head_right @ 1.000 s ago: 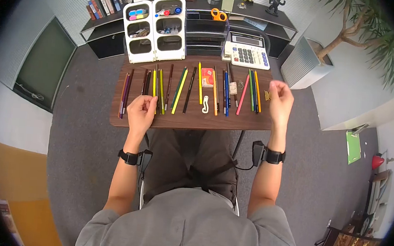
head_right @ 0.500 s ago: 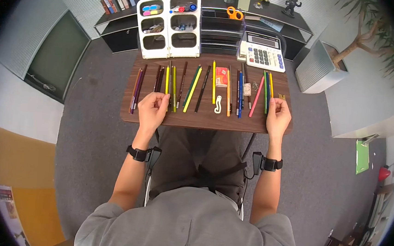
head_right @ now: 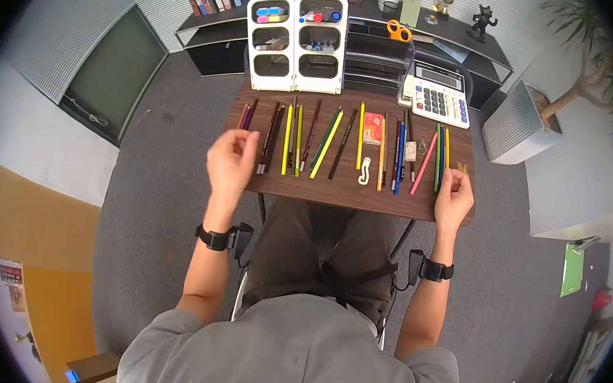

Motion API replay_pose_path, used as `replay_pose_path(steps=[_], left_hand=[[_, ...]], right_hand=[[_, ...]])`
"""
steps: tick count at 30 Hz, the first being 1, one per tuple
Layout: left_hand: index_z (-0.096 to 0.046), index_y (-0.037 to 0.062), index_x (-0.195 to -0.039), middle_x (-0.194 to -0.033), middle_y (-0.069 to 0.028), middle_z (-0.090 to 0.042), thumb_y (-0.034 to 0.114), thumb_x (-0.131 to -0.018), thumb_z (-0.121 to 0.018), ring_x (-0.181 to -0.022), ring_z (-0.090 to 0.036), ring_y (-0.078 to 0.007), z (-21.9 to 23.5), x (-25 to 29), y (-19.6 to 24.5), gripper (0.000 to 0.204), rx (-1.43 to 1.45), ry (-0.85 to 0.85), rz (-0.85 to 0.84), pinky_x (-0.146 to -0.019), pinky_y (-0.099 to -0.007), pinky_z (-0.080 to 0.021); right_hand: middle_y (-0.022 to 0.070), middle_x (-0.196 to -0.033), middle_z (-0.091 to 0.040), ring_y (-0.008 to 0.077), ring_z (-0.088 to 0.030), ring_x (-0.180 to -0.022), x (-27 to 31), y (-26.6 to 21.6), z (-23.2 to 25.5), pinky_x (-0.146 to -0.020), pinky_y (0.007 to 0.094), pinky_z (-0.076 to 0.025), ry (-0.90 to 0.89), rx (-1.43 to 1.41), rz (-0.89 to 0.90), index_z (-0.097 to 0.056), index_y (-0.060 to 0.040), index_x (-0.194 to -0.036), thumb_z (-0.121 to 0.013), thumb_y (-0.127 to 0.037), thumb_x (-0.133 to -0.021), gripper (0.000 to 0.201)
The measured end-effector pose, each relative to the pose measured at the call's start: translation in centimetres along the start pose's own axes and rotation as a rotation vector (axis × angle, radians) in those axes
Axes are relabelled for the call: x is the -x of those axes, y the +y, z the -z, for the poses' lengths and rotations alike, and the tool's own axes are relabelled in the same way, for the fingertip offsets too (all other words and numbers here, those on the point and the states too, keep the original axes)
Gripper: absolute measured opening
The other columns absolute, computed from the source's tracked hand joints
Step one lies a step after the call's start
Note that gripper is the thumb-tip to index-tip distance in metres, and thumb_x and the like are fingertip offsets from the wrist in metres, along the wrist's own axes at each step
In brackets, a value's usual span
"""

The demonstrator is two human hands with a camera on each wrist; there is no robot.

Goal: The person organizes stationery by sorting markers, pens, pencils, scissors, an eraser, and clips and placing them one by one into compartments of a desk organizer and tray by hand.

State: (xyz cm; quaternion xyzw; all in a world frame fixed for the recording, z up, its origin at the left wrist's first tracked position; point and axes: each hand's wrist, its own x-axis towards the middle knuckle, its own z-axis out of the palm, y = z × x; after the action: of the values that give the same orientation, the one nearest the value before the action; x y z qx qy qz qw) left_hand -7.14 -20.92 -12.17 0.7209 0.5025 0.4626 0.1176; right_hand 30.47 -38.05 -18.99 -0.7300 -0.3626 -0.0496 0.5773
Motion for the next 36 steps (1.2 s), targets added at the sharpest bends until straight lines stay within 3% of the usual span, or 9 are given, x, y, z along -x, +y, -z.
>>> replay_pose_path(steps=[1,2,4,5,9,15,28,34,36], left_hand=[[-0.072,0.0034,-0.089,-0.073,-0.0100,-0.070,0.026,-0.091,-0.072,-0.065,-0.067,-0.0250,0.9,-0.7,0.0,0.023,-0.108,-0.024,0.103,-0.062,-0.0365,-0.052],[-0.071,0.0033,-0.087,-0.076,-0.0131,-0.070,0.030,-0.092,-0.070,-0.072,-0.069,-0.0336,1.2,-1.3,-1.1,0.028,-0.191,-0.023,0.095,-0.066,-0.0439,-0.054],[-0.071,0.0018,-0.088,-0.083,-0.0171,-0.072,0.033,-0.091,-0.071,-0.081,-0.071,-0.0374,1.9,-2.0,-3.5,0.031,-0.366,-0.133,0.171,-0.072,-0.0461,-0.055],[-0.073,0.0003,-0.089,-0.086,-0.0197,-0.073,0.034,-0.089,-0.072,-0.086,-0.072,-0.0382,2.5,-2.4,-3.6,0.034,-0.445,-0.280,0.255,-0.076,-0.0459,-0.056],[-0.075,0.0003,-0.088,-0.084,-0.0200,-0.074,0.036,-0.088,-0.072,-0.086,-0.073,-0.0367,2.0,-2.4,-5.7,0.036,-0.360,-0.378,0.304,-0.077,-0.0444,-0.056],[-0.078,0.0002,-0.087,-0.078,-0.0189,-0.073,0.035,-0.088,-0.072,-0.079,-0.074,-0.0330,2.2,-3.0,-4.6,0.035,-0.297,-0.501,0.394,-0.077,-0.0413,-0.056],[-0.078,0.0000,-0.090,-0.073,-0.0187,-0.072,0.031,-0.090,-0.071,-0.077,-0.074,-0.0306,1.7,-3.3,-4.0,0.032,-0.271,-0.607,0.366,-0.075,-0.0407,-0.056],[-0.075,-0.0047,-0.085,-0.070,-0.0178,-0.071,0.027,-0.090,-0.070,-0.068,-0.071,-0.0247,1.4,-3.6,-4.7,0.033,-0.237,-0.596,0.358,-0.066,-0.0378,-0.053],[-0.072,-0.0056,-0.082,-0.065,-0.0129,-0.068,0.026,-0.094,-0.067,-0.063,-0.067,-0.0187,1.8,-4.1,-4.3,0.035,-0.104,-0.637,0.380,-0.060,-0.0347,-0.050]], right_hand=[[-0.0015,-0.070,-0.060,0.0046,-0.052,-0.064,0.0,-0.2,0.0,-0.059,0.0226,-0.043,0.001,0.015,-0.004,-0.068,0.0011,-0.095,-0.067,-0.018,-0.098,0.019],[-0.0014,-0.070,-0.061,0.0045,-0.052,-0.064,0.0,-0.4,0.0,-0.059,0.0226,-0.043,0.003,0.029,-0.007,-0.068,0.0013,-0.095,-0.067,-0.018,-0.098,0.019],[-0.0012,-0.070,-0.061,0.0046,-0.053,-0.064,0.1,-0.5,0.1,-0.059,0.0227,-0.043,-0.002,0.024,-0.008,-0.068,0.0013,-0.095,-0.067,-0.018,-0.098,0.019],[-0.0010,-0.070,-0.061,0.0046,-0.053,-0.064,0.1,-0.5,0.1,-0.059,0.0227,-0.044,-0.006,0.023,-0.007,-0.068,0.0012,-0.095,-0.067,-0.018,-0.098,0.019],[-0.0005,-0.070,-0.062,0.0051,-0.054,-0.064,0.1,-0.5,0.0,-0.060,0.0230,-0.044,-0.013,0.012,-0.015,-0.068,0.0011,-0.094,-0.067,-0.018,-0.098,0.020],[0.0008,-0.071,-0.064,0.0064,-0.056,-0.065,0.1,-0.5,0.1,-0.061,0.0240,-0.046,-0.022,0.042,-0.011,-0.068,0.0012,-0.095,-0.067,-0.019,-0.098,0.021],[0.0031,-0.072,-0.065,0.0085,-0.058,-0.065,0.1,-0.6,0.0,-0.062,0.0260,-0.047,-0.018,0.113,0.003,-0.069,0.0016,-0.094,-0.068,-0.020,-0.097,0.022],[0.0046,-0.071,-0.066,0.0093,-0.059,-0.065,0.1,-0.6,0.0,-0.062,0.0269,-0.048,-0.011,0.122,0.002,-0.070,0.0017,-0.094,-0.068,-0.019,-0.096,0.021],[0.0047,-0.071,-0.066,0.0095,-0.059,-0.065,0.1,-0.5,0.0,-0.062,0.0271,-0.048,-0.007,0.118,0.005,-0.070,0.0016,-0.094,-0.068,-0.019,-0.096,0.021]])
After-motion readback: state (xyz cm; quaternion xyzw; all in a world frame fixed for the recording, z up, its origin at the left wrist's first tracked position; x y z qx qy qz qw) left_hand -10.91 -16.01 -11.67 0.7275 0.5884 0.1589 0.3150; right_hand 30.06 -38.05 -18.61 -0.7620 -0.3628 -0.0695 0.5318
